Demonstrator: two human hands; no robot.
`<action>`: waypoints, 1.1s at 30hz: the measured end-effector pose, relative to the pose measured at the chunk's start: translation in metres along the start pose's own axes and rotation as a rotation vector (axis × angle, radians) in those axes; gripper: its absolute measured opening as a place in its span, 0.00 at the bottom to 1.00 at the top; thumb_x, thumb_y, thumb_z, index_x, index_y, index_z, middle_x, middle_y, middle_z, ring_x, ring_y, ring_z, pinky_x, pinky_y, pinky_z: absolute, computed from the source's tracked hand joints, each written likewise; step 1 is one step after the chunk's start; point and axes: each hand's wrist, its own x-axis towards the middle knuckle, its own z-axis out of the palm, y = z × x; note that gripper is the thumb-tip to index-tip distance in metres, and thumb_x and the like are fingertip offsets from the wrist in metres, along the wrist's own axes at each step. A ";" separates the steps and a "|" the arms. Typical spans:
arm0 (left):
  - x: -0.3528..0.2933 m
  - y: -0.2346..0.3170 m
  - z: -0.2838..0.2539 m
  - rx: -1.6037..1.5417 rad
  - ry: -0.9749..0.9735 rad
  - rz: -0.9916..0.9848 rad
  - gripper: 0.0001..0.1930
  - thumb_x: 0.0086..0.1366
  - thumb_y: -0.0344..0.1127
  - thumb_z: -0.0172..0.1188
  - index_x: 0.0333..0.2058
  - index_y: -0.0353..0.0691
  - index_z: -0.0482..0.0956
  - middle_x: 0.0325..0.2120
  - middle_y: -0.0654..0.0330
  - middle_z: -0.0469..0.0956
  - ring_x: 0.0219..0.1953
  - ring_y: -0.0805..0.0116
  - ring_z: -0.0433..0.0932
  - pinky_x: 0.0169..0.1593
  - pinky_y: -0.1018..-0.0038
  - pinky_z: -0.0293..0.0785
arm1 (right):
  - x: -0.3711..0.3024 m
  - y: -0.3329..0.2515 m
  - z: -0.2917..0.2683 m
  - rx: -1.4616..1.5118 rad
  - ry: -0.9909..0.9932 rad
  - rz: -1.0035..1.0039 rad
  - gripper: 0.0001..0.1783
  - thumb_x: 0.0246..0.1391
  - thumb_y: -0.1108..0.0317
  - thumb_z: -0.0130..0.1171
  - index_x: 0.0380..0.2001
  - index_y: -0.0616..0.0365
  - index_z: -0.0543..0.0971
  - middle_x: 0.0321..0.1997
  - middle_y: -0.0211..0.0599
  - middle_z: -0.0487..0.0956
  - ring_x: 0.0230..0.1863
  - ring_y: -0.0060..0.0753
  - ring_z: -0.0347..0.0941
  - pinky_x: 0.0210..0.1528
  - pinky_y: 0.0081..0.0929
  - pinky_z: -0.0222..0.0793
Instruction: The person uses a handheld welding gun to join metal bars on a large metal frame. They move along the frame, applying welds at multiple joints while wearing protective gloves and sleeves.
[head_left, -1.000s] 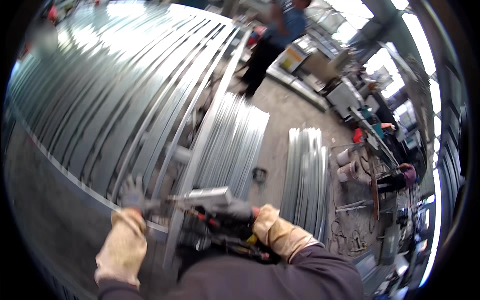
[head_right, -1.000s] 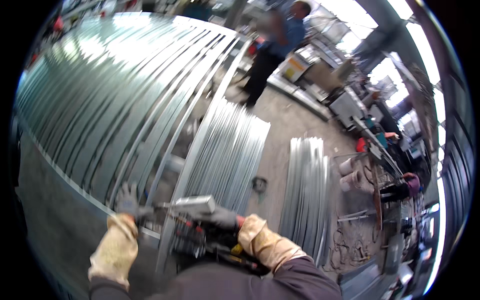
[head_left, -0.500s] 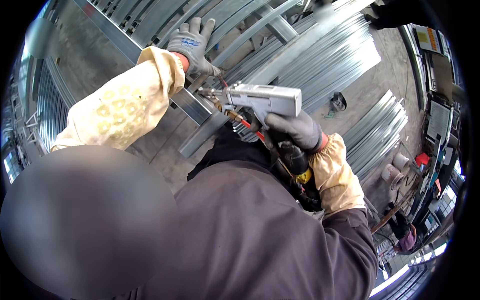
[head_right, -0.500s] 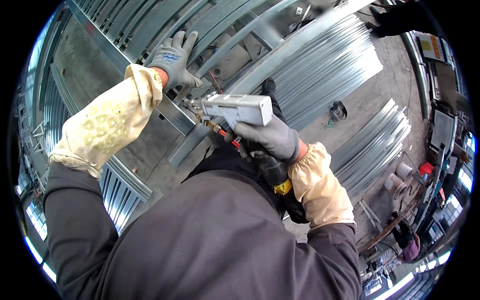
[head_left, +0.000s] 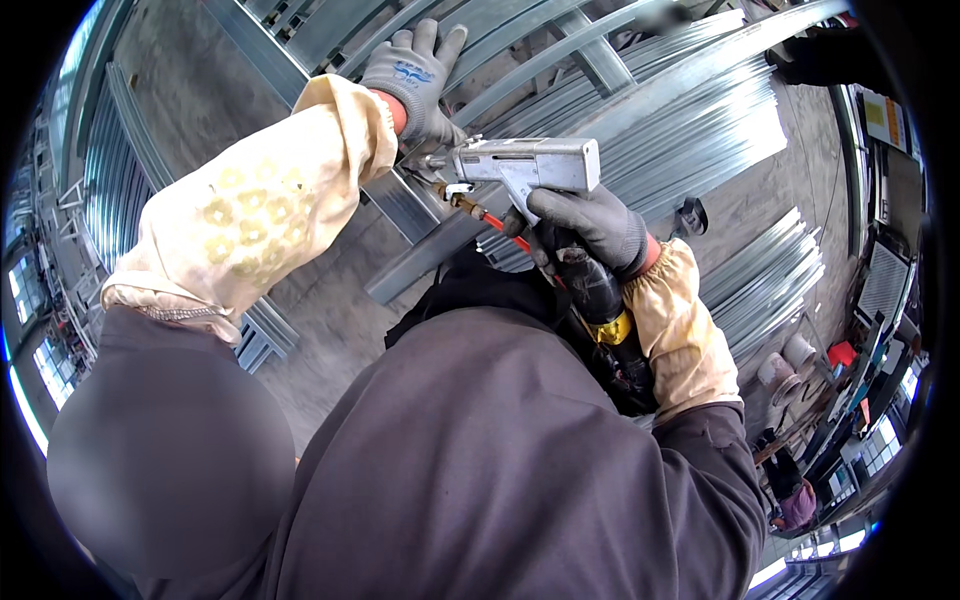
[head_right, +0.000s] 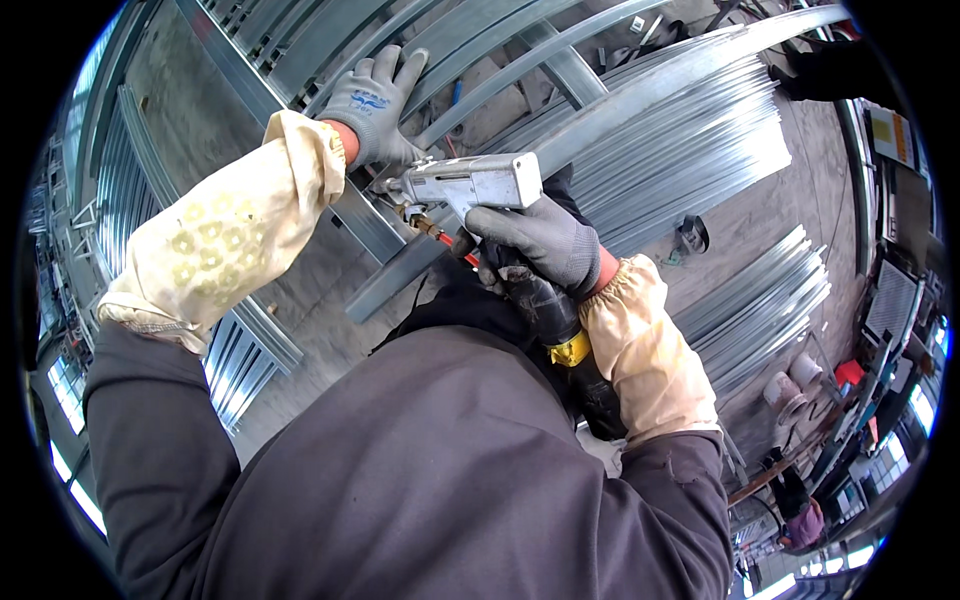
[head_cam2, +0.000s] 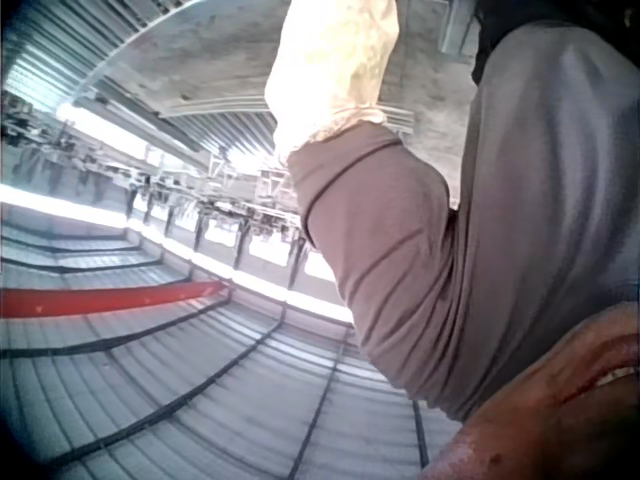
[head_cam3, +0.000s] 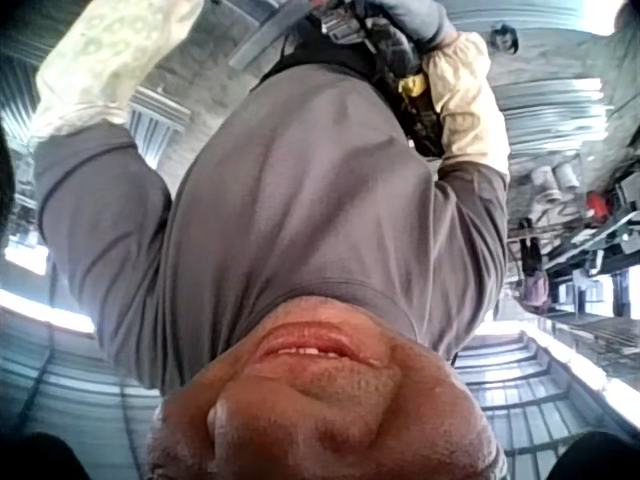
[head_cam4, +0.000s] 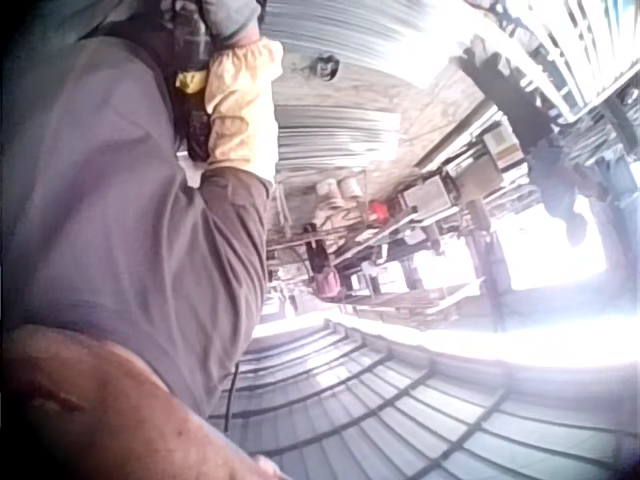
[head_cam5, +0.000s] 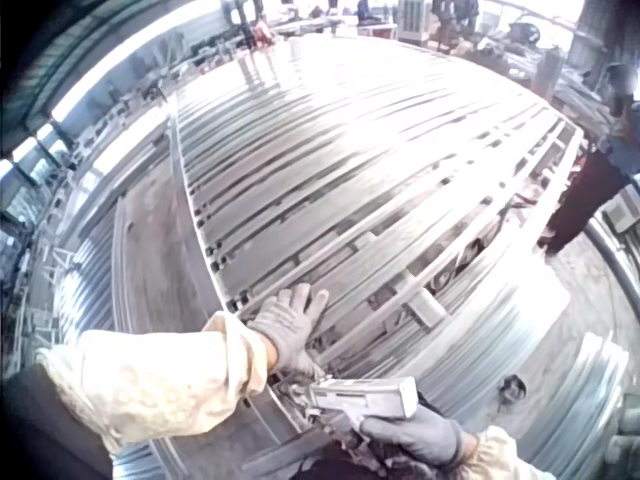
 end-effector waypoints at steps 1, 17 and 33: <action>0.000 0.000 0.000 0.002 -0.006 0.000 0.70 0.36 0.68 0.80 0.73 0.45 0.52 0.63 0.47 0.64 0.62 0.48 0.70 0.60 0.59 0.74 | 0.001 0.001 0.000 0.005 0.000 0.010 0.26 0.68 0.60 0.58 0.62 0.65 0.72 0.37 0.41 0.85 0.23 0.23 0.80 0.23 0.18 0.75; 0.000 0.005 -0.008 -0.015 -0.090 -0.037 0.71 0.38 0.65 0.81 0.75 0.50 0.47 0.70 0.42 0.55 0.69 0.39 0.62 0.68 0.53 0.66 | 0.006 -0.002 -0.002 -0.040 -0.003 0.053 0.26 0.68 0.59 0.59 0.62 0.63 0.73 0.34 0.39 0.84 0.24 0.23 0.80 0.26 0.20 0.76; 0.003 0.001 0.001 0.016 -0.059 -0.011 0.73 0.35 0.67 0.82 0.75 0.50 0.46 0.71 0.40 0.55 0.69 0.38 0.63 0.68 0.53 0.67 | 0.003 0.002 -0.003 -0.031 0.013 0.070 0.24 0.67 0.58 0.60 0.58 0.64 0.74 0.34 0.38 0.83 0.24 0.23 0.79 0.26 0.20 0.77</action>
